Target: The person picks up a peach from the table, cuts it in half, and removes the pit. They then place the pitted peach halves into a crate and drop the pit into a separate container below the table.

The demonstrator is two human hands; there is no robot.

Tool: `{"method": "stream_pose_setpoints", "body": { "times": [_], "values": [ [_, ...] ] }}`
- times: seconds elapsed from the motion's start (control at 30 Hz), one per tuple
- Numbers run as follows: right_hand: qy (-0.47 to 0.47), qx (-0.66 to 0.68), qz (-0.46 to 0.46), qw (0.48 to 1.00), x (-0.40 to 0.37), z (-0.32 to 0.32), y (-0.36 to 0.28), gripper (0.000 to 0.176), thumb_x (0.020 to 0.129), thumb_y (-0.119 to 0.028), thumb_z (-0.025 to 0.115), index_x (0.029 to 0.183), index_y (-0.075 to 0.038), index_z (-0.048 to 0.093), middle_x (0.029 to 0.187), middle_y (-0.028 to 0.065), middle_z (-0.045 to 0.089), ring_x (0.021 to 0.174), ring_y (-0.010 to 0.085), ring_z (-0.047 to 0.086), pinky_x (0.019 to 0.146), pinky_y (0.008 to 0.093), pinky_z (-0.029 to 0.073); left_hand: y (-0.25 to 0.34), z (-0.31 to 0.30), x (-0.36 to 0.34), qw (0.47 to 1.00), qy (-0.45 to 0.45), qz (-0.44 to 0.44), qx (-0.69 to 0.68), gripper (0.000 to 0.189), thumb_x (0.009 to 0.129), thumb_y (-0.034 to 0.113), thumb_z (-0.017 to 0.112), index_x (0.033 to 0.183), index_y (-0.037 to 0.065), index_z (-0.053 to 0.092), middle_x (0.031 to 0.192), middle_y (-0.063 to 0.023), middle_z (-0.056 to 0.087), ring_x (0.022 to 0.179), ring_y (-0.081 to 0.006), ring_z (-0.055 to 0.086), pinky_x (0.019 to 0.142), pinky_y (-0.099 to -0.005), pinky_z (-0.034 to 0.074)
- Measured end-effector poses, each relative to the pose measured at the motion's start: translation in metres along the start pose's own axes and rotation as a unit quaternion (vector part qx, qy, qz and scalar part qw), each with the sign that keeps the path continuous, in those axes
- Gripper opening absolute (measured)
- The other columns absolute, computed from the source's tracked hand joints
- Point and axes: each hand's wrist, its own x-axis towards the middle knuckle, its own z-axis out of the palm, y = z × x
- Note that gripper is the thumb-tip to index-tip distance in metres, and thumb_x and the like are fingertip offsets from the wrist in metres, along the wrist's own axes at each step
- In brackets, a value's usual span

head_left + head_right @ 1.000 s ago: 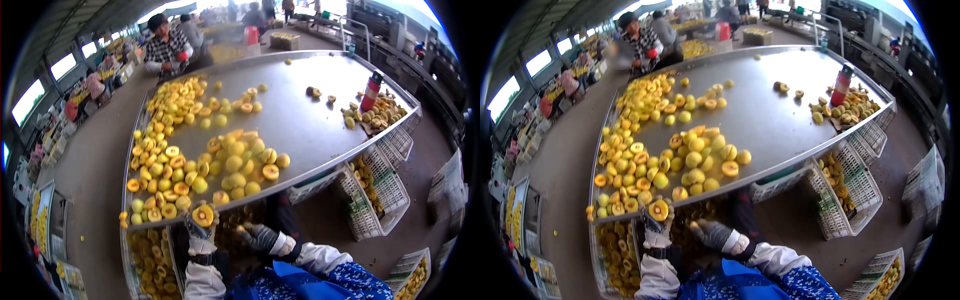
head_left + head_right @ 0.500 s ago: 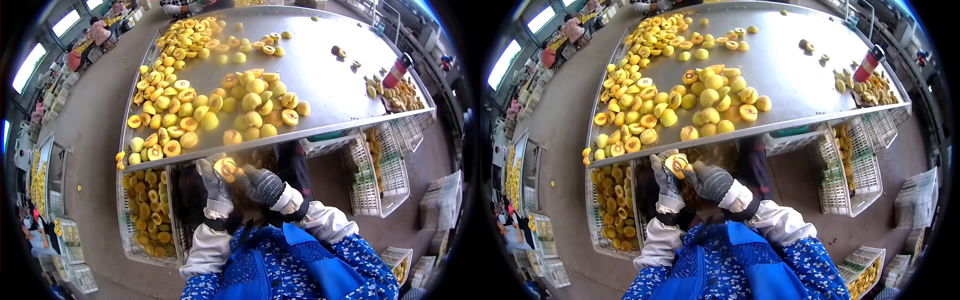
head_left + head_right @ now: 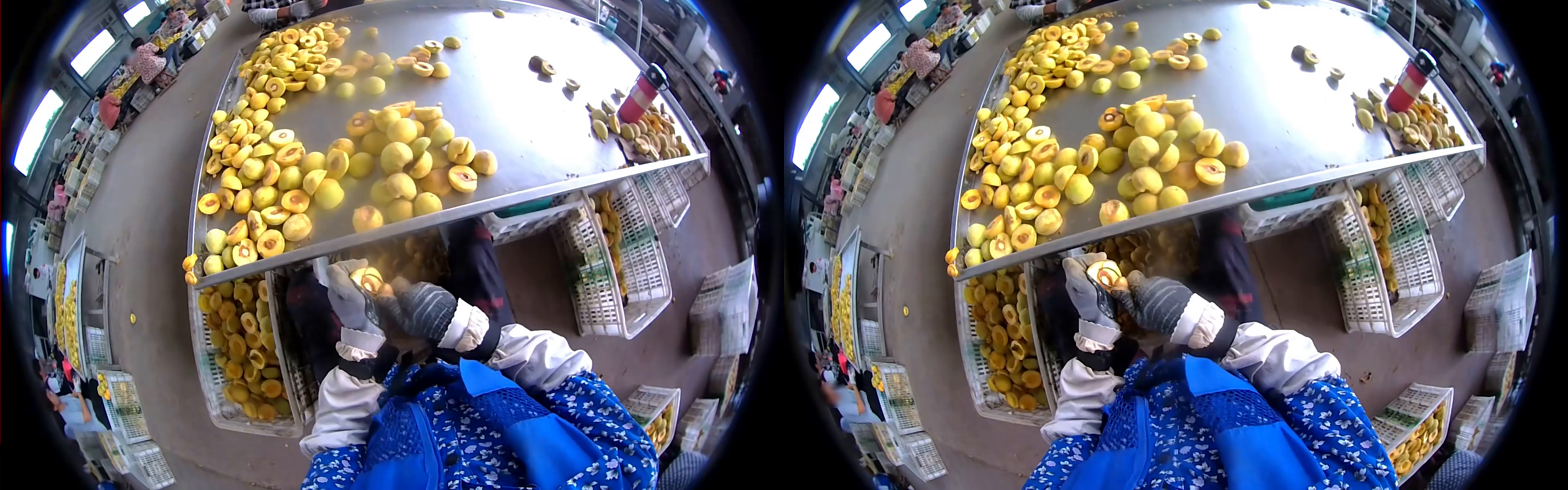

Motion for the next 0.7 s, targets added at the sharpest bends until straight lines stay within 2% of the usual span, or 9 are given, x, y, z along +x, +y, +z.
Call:
{"method": "stream_pose_setpoints", "body": {
  "times": [0.2, 0.3, 0.47, 0.57, 0.6, 0.63, 0.67, 0.7],
  "values": [
    [0.006, 0.059, 0.010, 0.998, -0.002, -0.006, 0.002, 0.027, 0.092, -0.030, 0.046, 0.086, -0.004, 0.050, 0.060, 0.0224, 0.052, 0.056, 0.0417, 0.054, 0.048, 0.0489, 0.040, -0.018, -0.002, 0.007, 0.998, -0.018, 0.043, 0.031, 0.053, 0.096, 0.046, 0.031, 0.081, 0.002, 0.056, 0.073, -0.0099, 0.059, 0.061, -0.0177, 0.058, 0.060, -0.0276, 0.051],
    [0.007, 0.091, 0.025, 0.995, -0.002, -0.004, 0.001, 0.030, 0.093, -0.032, 0.046, 0.084, -0.003, 0.051, 0.061, 0.0232, 0.054, 0.058, 0.0427, 0.055, 0.050, 0.0493, 0.041, -0.011, -0.001, 0.001, 0.998, -0.042, 0.040, 0.007, 0.050, 0.096, 0.040, 0.029, 0.082, 0.000, 0.057, 0.079, -0.0085, 0.059, 0.069, -0.0165, 0.055, 0.065, -0.0287, 0.047],
    [-0.023, 0.099, 0.043, 0.994, -0.005, -0.008, 0.000, 0.033, 0.093, -0.032, 0.046, 0.082, -0.002, 0.055, 0.066, 0.0256, 0.056, 0.063, 0.0436, 0.055, 0.053, 0.0493, 0.041, 0.001, 0.003, -0.009, 0.998, -0.057, -0.010, 0.023, 0.053, 0.096, 0.044, 0.030, 0.082, 0.000, 0.057, 0.076, -0.0082, 0.059, 0.067, -0.0157, 0.055, 0.064, -0.0278, 0.047],
    [-0.006, 0.177, 0.018, 0.984, -0.009, -0.004, 0.007, 0.038, 0.094, -0.035, 0.045, 0.082, -0.001, 0.055, 0.065, 0.0213, 0.059, 0.060, 0.0388, 0.057, 0.054, 0.0460, 0.042, -0.003, 0.002, -0.003, 0.993, -0.116, 0.005, 0.011, 0.055, 0.096, 0.046, 0.031, 0.082, -0.001, 0.058, 0.074, -0.0096, 0.060, 0.064, -0.0162, 0.056, 0.061, -0.0278, 0.048],
    [-0.029, 0.292, 0.035, 0.955, -0.010, -0.006, 0.007, 0.042, 0.094, -0.038, 0.044, 0.081, 0.000, 0.055, 0.064, 0.0166, 0.059, 0.059, 0.0340, 0.058, 0.055, 0.0443, 0.043, -0.007, 0.000, 0.002, 0.990, -0.140, 0.017, 0.002, 0.055, 0.096, 0.046, 0.032, 0.082, -0.001, 0.058, 0.073, -0.0103, 0.061, 0.063, -0.0165, 0.056, 0.060, -0.0279, 0.048],
    [-0.051, 0.403, 0.053, 0.912, -0.011, -0.008, 0.007, 0.047, 0.095, -0.042, 0.042, 0.081, 0.001, 0.055, 0.062, 0.0118, 0.060, 0.058, 0.0293, 0.058, 0.055, 0.0427, 0.044, -0.009, -0.003, 0.006, 0.976, -0.201, -0.064, -0.061, 0.056, 0.096, 0.047, 0.032, 0.082, -0.001, 0.058, 0.073, -0.0110, 0.061, 0.062, -0.0172, 0.057, 0.060, -0.0282, 0.049],
    [-0.124, 0.448, 0.114, 0.878, -0.010, -0.008, 0.017, 0.053, 0.094, -0.049, 0.041, 0.078, 0.000, 0.056, 0.061, 0.0041, 0.057, 0.051, 0.0177, 0.052, 0.047, 0.0359, 0.040, -0.009, -0.006, 0.011, 0.947, -0.258, -0.144, -0.125, 0.056, 0.096, 0.047, 0.032, 0.082, -0.001, 0.058, 0.072, -0.0118, 0.062, 0.062, -0.0180, 0.058, 0.059, -0.0285, 0.049],
    [-0.147, 0.465, 0.148, 0.860, -0.010, -0.010, 0.019, 0.052, 0.093, -0.049, 0.042, 0.078, -0.002, 0.056, 0.060, 0.0042, 0.056, 0.048, 0.0157, 0.051, 0.044, 0.0332, 0.038, -0.011, -0.008, 0.017, 0.905, -0.311, -0.223, -0.187, 0.057, 0.096, 0.048, 0.033, 0.082, -0.001, 0.058, 0.072, -0.0125, 0.062, 0.061, -0.0187, 0.058, 0.058, -0.0287, 0.050]
  ]
}}
